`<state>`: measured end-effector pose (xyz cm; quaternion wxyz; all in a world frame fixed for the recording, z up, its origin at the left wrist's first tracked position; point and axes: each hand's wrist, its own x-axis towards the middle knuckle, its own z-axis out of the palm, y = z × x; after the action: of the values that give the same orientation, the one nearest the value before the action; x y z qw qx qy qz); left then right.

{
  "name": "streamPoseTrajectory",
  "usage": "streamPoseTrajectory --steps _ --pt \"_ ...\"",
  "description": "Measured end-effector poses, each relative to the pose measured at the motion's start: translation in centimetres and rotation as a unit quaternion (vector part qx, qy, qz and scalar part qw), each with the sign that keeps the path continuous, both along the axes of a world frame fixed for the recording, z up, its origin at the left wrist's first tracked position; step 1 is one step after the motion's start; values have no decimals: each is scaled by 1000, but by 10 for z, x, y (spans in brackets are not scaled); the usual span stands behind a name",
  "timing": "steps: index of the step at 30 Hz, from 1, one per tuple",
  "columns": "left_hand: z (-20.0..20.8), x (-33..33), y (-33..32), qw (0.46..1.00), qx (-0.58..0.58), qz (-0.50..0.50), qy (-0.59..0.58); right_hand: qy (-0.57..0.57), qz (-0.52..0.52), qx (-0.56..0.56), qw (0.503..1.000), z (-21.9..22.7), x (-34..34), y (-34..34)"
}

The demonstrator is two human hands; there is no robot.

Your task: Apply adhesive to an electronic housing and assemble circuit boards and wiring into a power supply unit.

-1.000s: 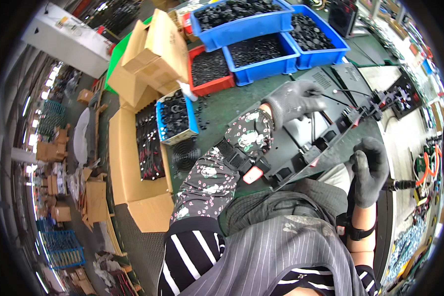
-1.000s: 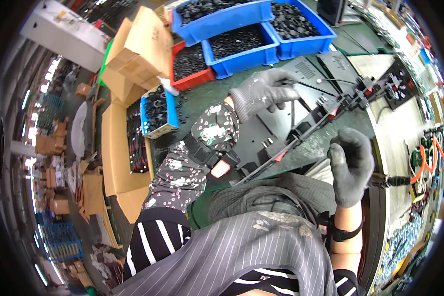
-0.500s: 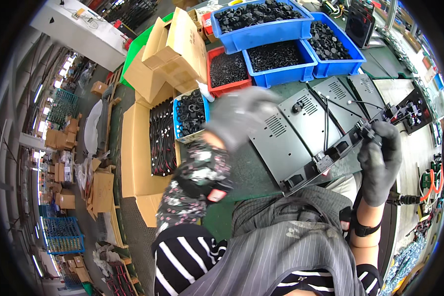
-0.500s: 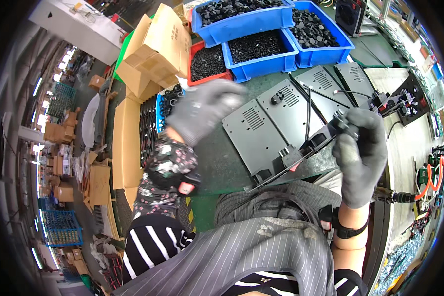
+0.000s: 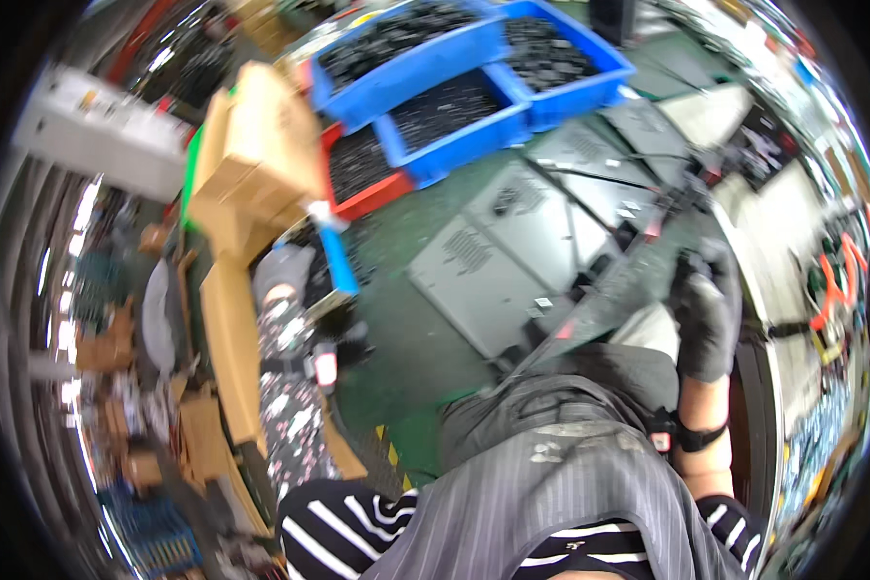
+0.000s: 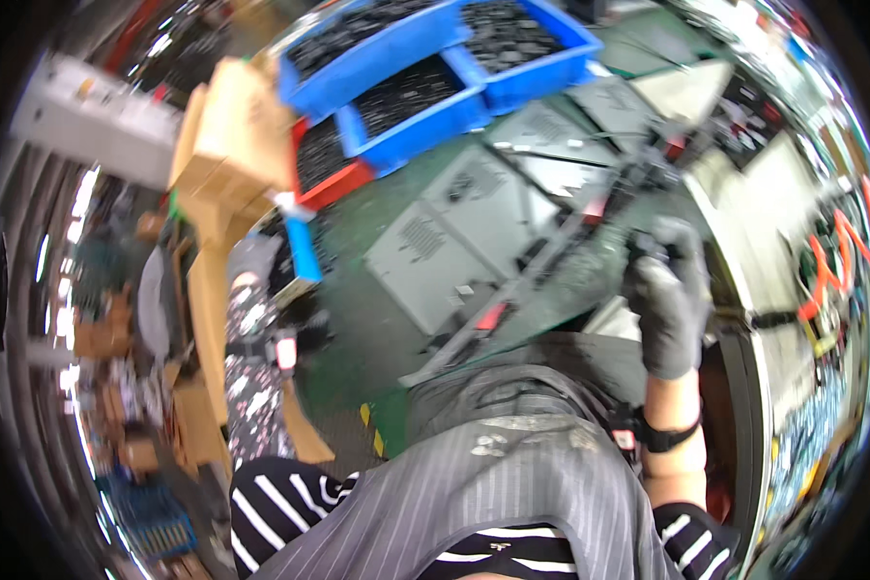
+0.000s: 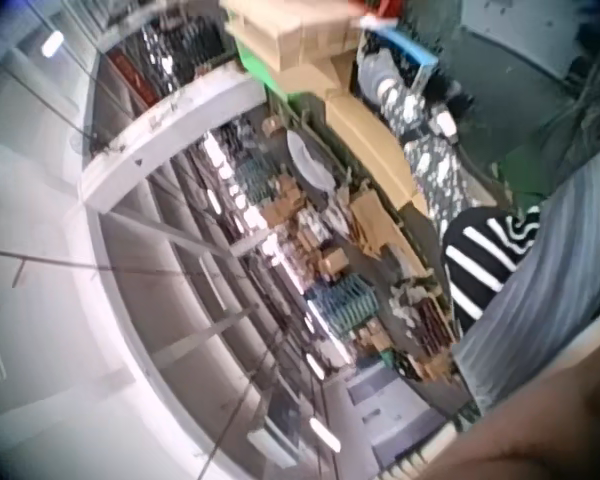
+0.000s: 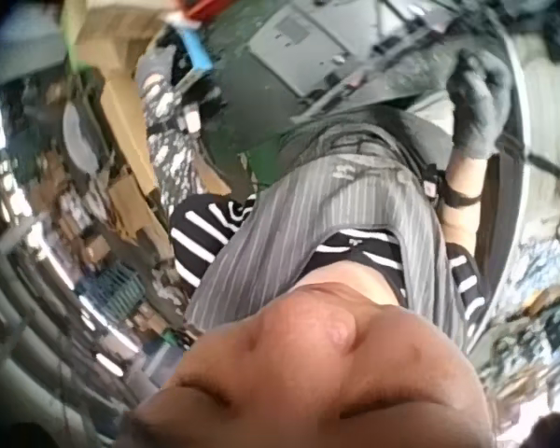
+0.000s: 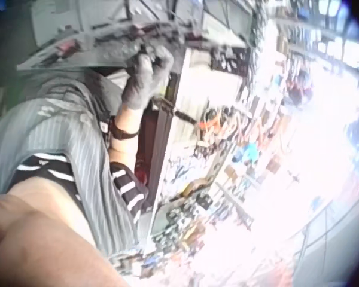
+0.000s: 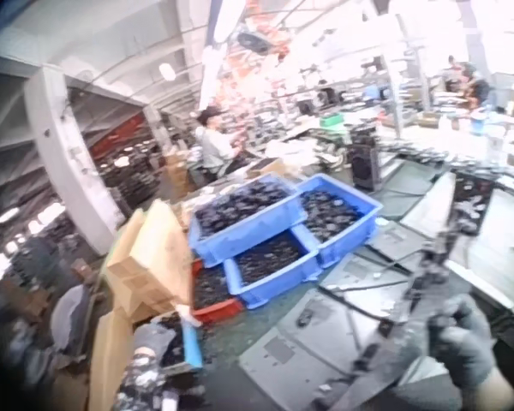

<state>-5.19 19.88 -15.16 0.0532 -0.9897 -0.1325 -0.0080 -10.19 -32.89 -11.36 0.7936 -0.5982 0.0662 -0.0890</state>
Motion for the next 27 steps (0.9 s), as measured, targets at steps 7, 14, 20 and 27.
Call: streamPoseTrajectory --steps 7,14,20,27 --pt "12 -36 62 970 -216 103 -46 -9 110 37 993 -11 3 -7" --pt "77 -46 -71 779 -523 115 -326 41 94 16 995 -11 2 -7" --pt "69 -1 -226 775 -611 -147 -59 -64 82 -151 983 -10 9 15" --pt "65 10 -293 724 -632 -274 28 -77 78 -207 972 1 6 37"
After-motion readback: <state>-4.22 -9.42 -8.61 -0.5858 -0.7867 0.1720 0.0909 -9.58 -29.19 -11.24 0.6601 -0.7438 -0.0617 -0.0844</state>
